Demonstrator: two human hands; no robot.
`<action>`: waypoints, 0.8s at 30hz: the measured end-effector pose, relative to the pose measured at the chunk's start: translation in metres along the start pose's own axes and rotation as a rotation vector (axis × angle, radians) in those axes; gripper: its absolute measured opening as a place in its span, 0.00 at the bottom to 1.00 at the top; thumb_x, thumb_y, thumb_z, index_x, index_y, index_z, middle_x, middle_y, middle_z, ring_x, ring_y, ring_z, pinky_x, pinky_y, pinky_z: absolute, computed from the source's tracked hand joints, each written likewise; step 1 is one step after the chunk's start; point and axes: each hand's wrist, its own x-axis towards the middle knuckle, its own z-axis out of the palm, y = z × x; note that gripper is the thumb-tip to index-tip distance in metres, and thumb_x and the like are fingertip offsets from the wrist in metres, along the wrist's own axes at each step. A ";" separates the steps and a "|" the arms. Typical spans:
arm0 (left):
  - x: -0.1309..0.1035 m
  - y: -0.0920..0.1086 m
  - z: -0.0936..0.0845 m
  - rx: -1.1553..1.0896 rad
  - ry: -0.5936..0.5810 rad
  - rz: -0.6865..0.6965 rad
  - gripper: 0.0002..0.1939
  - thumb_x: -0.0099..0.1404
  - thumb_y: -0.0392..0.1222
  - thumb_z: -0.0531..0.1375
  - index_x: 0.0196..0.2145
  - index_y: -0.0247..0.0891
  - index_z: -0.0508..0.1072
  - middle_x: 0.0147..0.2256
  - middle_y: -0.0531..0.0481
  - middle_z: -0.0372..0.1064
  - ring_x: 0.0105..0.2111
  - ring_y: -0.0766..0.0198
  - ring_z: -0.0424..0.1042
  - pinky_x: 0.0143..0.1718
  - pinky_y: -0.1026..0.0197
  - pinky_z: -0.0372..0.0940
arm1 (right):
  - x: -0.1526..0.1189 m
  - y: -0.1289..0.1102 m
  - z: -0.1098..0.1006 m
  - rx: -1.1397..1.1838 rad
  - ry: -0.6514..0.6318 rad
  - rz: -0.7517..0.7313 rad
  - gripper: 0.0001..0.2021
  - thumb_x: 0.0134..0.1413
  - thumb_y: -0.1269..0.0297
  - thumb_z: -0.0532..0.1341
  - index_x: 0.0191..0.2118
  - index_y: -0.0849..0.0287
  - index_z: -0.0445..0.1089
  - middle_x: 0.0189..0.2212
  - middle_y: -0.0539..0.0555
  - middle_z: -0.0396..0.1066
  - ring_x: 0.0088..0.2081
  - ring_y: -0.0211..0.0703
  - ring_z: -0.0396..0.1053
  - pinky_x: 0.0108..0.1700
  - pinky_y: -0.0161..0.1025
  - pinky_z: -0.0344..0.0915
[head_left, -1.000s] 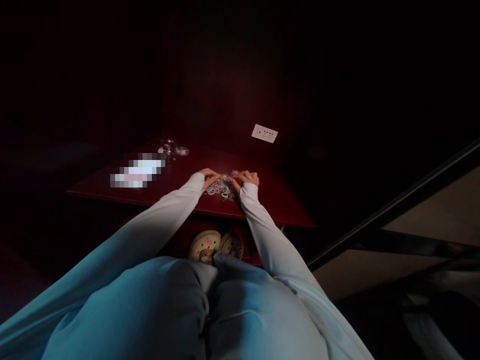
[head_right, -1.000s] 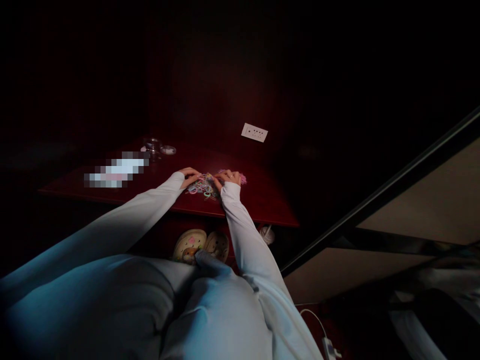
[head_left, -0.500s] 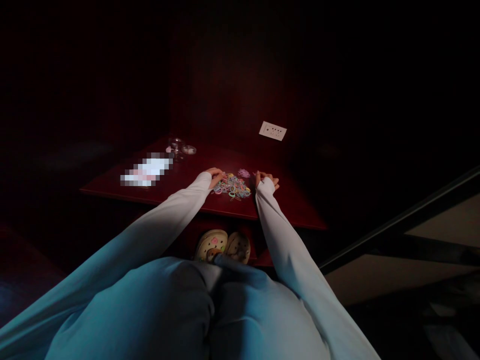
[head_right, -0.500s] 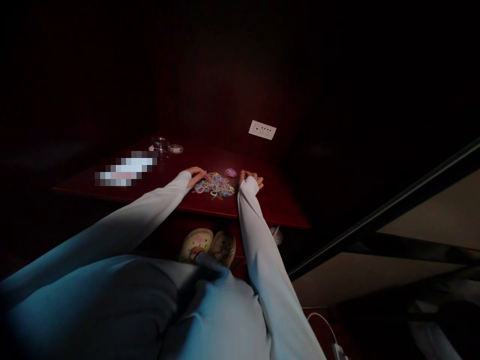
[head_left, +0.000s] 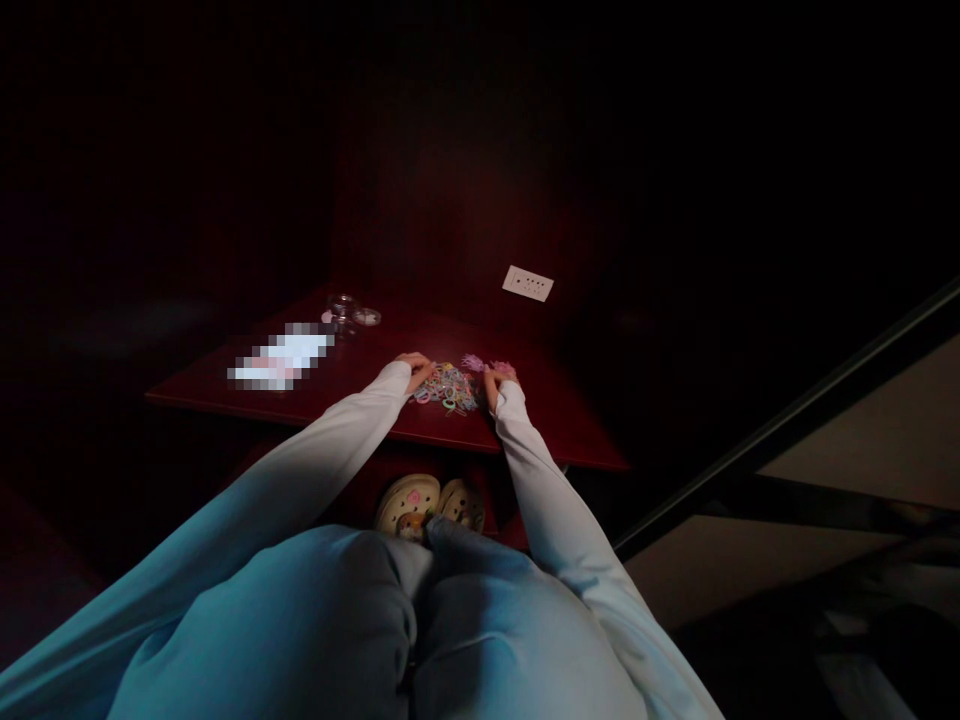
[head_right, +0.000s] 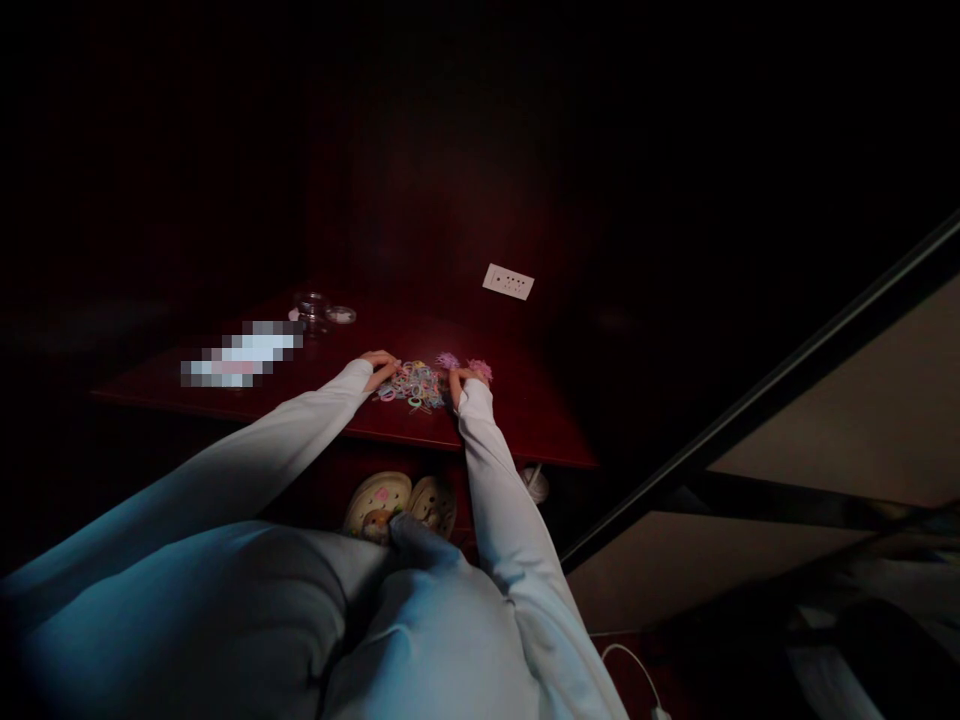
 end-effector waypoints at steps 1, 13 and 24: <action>0.000 -0.001 0.000 0.026 -0.019 0.009 0.16 0.62 0.50 0.61 0.20 0.43 0.75 0.29 0.49 0.76 0.34 0.57 0.72 0.44 0.56 0.66 | -0.003 -0.007 -0.001 0.026 -0.059 -0.028 0.28 0.71 0.47 0.47 0.34 0.55 0.79 0.27 0.53 0.74 0.33 0.44 0.68 0.43 0.39 0.63; -0.007 0.015 -0.007 0.077 0.044 -0.068 0.10 0.57 0.33 0.61 0.31 0.43 0.81 0.35 0.50 0.76 0.40 0.54 0.69 0.49 0.53 0.64 | -0.011 -0.039 0.004 -0.121 -0.230 -0.322 0.13 0.67 0.54 0.62 0.52 0.49 0.79 0.47 0.54 0.77 0.51 0.51 0.65 0.55 0.43 0.59; -0.012 0.022 -0.008 0.235 0.011 -0.152 0.12 0.60 0.32 0.63 0.37 0.47 0.82 0.44 0.54 0.79 0.50 0.51 0.70 0.56 0.50 0.60 | -0.013 -0.034 0.006 -0.172 -0.235 -0.265 0.14 0.67 0.52 0.63 0.51 0.49 0.79 0.50 0.56 0.72 0.53 0.53 0.59 0.56 0.46 0.56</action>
